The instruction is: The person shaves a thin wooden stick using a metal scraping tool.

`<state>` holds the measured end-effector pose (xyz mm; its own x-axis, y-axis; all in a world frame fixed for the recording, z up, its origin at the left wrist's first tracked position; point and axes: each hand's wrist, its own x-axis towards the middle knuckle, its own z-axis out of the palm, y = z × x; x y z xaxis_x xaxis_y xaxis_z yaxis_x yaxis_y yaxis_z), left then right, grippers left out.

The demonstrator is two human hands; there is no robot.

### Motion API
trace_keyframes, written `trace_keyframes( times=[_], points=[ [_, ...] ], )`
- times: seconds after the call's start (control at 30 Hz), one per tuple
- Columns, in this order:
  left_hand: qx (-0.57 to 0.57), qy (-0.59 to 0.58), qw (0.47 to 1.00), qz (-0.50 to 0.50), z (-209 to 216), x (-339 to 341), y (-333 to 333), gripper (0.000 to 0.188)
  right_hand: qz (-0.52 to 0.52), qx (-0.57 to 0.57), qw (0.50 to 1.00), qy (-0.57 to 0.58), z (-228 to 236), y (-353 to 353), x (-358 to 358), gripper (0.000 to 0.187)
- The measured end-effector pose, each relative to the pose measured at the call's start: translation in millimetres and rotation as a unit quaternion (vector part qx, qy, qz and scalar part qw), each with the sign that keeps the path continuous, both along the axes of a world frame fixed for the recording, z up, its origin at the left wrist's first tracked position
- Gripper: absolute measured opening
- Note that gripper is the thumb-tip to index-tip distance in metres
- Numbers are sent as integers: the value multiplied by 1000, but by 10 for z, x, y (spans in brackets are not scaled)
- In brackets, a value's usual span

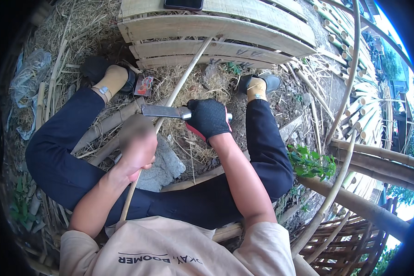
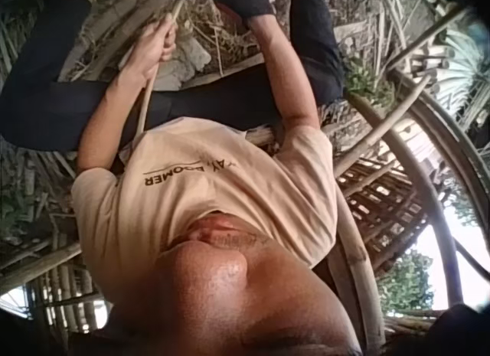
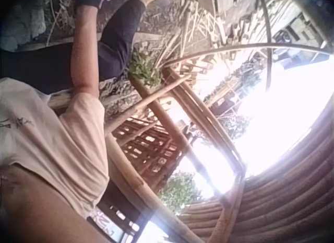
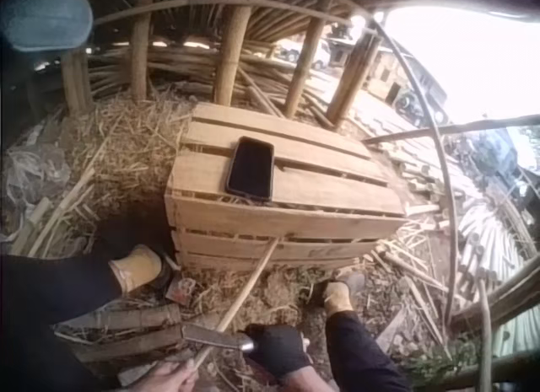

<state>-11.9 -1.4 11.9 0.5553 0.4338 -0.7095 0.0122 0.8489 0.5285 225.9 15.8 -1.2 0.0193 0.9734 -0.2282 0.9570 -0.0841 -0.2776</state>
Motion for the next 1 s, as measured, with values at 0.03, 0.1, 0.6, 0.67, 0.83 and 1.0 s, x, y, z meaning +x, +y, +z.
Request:
trace_keyframes(
  times=[0.03,0.1,0.6,0.67,0.83,1.0],
  points=[
    [2,-1,1000,1,-3,-7,3,41,-1,3,1000,2,-6,7,3,21],
    [5,-3,1000,3,-7,3,12,41,-1,10,1000,4,-41,12,32,20],
    [16,10,1000,8,29,-41,-45,40,-155,49,985,-67,-72,111,418,24],
    [15,17,1000,10,41,-61,-64,40,-197,58,975,-85,-92,95,691,27],
    [6,16,1000,23,36,-36,-41,40,-162,41,986,14,55,45,512,31],
    [40,51,997,31,-7,-49,-34,39,-37,-39,998,10,223,-69,109,29]
  ],
)
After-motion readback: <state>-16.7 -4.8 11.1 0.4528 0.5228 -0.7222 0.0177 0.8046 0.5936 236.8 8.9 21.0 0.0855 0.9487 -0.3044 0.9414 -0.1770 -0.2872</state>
